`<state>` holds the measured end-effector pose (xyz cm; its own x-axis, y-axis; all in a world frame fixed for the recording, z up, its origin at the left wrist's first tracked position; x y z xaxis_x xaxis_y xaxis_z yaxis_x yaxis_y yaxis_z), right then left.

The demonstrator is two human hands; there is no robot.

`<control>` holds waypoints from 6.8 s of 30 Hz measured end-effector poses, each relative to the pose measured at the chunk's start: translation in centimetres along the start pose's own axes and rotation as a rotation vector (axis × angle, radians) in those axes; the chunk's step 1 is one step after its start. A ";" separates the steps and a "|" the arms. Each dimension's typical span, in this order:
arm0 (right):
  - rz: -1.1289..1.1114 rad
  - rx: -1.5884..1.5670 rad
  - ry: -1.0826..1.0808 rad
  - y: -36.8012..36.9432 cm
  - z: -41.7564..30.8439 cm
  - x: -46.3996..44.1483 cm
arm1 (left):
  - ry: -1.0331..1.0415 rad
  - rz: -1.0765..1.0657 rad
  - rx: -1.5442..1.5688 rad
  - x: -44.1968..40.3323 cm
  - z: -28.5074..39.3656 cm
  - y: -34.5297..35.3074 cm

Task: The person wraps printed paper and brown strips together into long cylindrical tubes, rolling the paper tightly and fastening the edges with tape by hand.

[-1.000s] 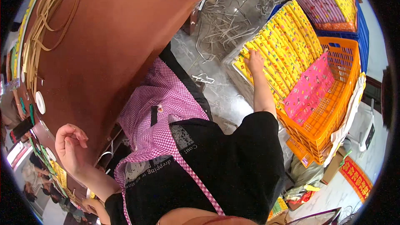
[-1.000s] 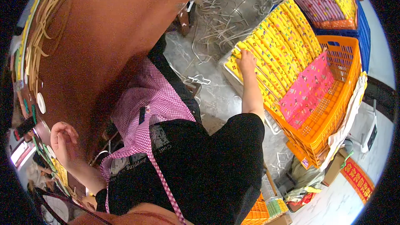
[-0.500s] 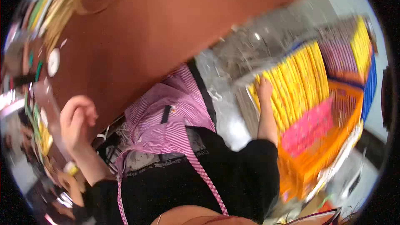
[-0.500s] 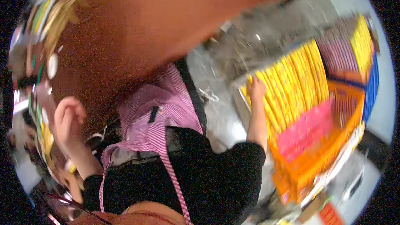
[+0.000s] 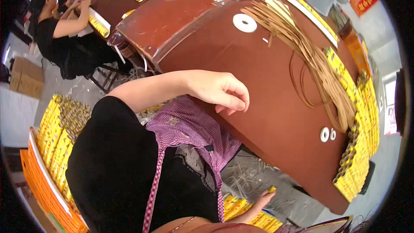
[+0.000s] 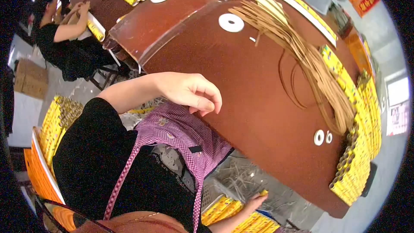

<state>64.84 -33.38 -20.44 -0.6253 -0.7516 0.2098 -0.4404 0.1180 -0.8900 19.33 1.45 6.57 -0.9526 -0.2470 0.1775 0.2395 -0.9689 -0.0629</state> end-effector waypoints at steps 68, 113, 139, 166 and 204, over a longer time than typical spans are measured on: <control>0.210 -1.725 0.295 -19.4 -4.7 -19.7 | -0.007 0.380 -0.360 10.1 -5.0 -13.6; -0.095 0.462 -0.471 -21.8 -24.6 -12.7 | -0.153 0.595 -1.061 9.9 -0.3 -11.9; 0.688 0.317 -0.620 -23.2 -26.6 -5.6 | 0.231 0.146 -1.635 -14.4 7.3 2.7; -0.236 -0.915 -0.301 -18.9 -20.4 -11.8 | 0.025 0.180 -1.494 -11.6 0.4 0.5; -0.128 0.224 -0.439 -19.8 -31.8 -20.3 | 0.163 0.250 -1.412 -11.3 1.4 1.1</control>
<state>65.80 0.17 5.80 -0.2246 -0.9585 0.1758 -0.3167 -0.0989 -0.9434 30.58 3.19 5.85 -0.9478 -0.3062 -0.0888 0.1097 -0.0517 -0.9926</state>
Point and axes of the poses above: each hand's wrist, its own x-axis away from the middle knuckle, its own y-axis out of the palm, z = x × y, the point moved 9 cm from there along -x, towards the middle knuckle, and after that the axes turned 14 degrees about -z, right-handed, at the moved point
